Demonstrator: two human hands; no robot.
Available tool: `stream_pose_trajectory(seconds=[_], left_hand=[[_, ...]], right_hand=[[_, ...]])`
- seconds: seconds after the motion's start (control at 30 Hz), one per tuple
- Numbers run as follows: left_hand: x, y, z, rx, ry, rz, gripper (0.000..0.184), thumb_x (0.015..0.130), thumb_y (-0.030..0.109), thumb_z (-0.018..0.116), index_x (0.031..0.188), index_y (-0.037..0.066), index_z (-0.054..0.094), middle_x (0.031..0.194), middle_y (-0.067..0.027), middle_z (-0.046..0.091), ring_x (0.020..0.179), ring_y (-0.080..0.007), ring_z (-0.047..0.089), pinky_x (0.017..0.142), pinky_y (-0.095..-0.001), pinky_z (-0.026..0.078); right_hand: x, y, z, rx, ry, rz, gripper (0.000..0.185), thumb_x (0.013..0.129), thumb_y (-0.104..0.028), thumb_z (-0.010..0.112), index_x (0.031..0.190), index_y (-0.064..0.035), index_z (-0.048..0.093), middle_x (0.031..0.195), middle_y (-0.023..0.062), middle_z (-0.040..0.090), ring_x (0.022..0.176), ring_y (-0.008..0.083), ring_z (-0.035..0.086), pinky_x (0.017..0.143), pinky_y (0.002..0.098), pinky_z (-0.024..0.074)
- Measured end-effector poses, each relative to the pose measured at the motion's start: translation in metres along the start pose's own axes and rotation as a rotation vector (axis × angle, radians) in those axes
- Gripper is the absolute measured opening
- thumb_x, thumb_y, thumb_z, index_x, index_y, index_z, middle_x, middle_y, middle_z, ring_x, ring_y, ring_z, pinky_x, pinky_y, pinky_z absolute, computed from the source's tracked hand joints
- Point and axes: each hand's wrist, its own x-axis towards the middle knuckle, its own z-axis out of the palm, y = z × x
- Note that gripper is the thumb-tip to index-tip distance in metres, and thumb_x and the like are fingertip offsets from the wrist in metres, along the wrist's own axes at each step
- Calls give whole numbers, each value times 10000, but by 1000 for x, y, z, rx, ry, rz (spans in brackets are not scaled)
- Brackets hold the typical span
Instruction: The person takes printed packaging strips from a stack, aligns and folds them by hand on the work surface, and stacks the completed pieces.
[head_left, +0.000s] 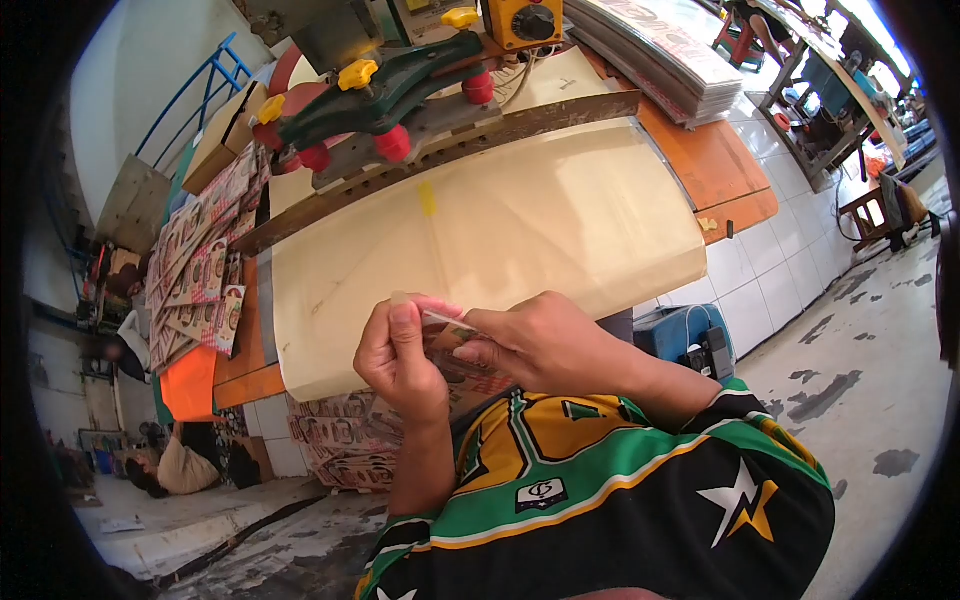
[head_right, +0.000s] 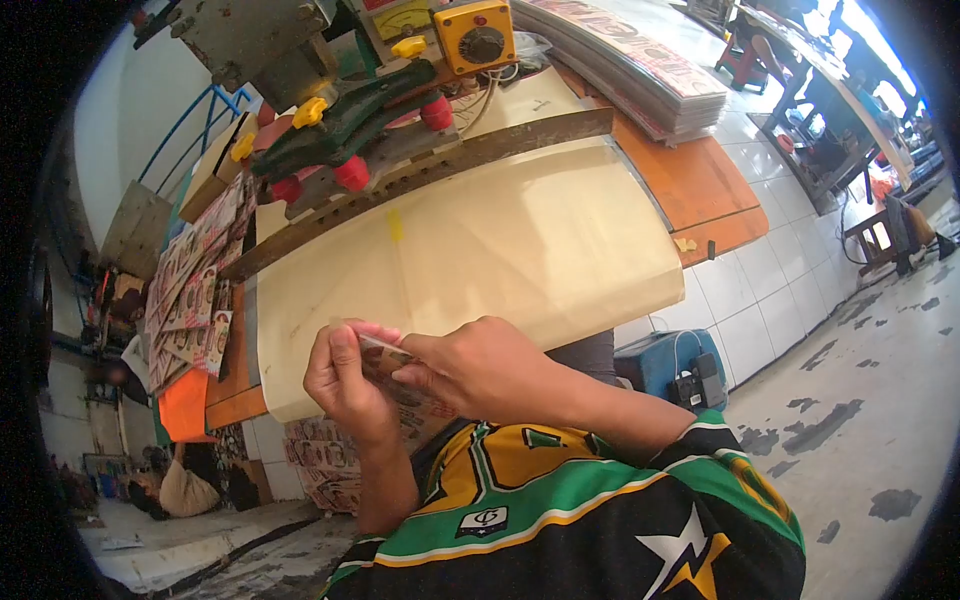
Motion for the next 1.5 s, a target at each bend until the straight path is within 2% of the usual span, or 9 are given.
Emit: stream_pose_trajectory(seconds=[0.23,0.33,0.53,0.77,0.8,1.07,1.27,1.4,1.5], left_hand=[[27,-8,-24,-491,479,-229,254,1064,246,503,899,66,573,715,-12,529,609,-117,553,587,-267,483],[18,-7,-27,-421,311,-230,262,1071,245,487,903,64,573,704,-14,528,595,-108,537,585,-249,455],[18,-25,-92,-1132,105,-348,201,1085,151,426,1041,18,571,695,-39,547,502,-96,425,494,-233,362],[28,-30,-267,-944,386,11,156,1057,118,450,1031,7,556,639,-27,441,441,-96,359,456,-230,333],[28,-36,-312,-891,446,45,157,1056,121,450,1031,9,556,642,-29,443,440,-96,363,459,-231,337],[16,-79,-649,-709,1039,-116,218,1031,159,493,835,90,558,555,28,385,402,-95,337,385,-258,273],[22,-92,-622,-623,932,-218,329,1058,197,483,758,81,550,539,49,375,389,-97,318,370,-260,260],[45,-78,-509,-276,526,-285,323,1077,257,474,1271,13,556,661,32,416,464,-53,320,411,-222,254],[53,-50,-399,-119,279,-239,309,1067,236,497,1265,10,571,667,38,395,488,-25,314,422,-203,234]], right_hand=[[-6,2,9,-87,-88,17,237,952,-274,658,1019,-49,627,625,177,581,612,403,616,539,473,456],[-13,14,22,-56,39,-99,257,972,-319,619,932,-70,568,583,174,571,568,407,609,521,504,457],[-18,11,-17,-6,-69,-114,207,922,-212,699,956,-44,583,691,158,554,637,377,587,572,449,441],[-62,50,-114,188,186,-250,206,952,-171,650,1084,-14,654,897,126,696,769,264,684,675,374,532],[-99,70,-136,348,230,184,399,945,-305,695,1189,4,632,1028,101,688,906,196,673,816,349,549],[-232,215,-356,417,689,193,506,1051,-332,508,1377,55,497,1318,138,593,1161,202,602,996,331,481],[-218,211,-347,448,632,186,485,1056,-300,517,1417,23,487,1287,84,621,1152,176,608,981,329,478],[-216,226,-343,516,645,160,489,1052,-298,524,1413,29,486,1270,93,623,1137,174,614,965,324,488],[-220,243,-346,542,711,161,475,1047,-300,530,1391,27,505,1270,95,625,1130,171,620,958,317,497]])
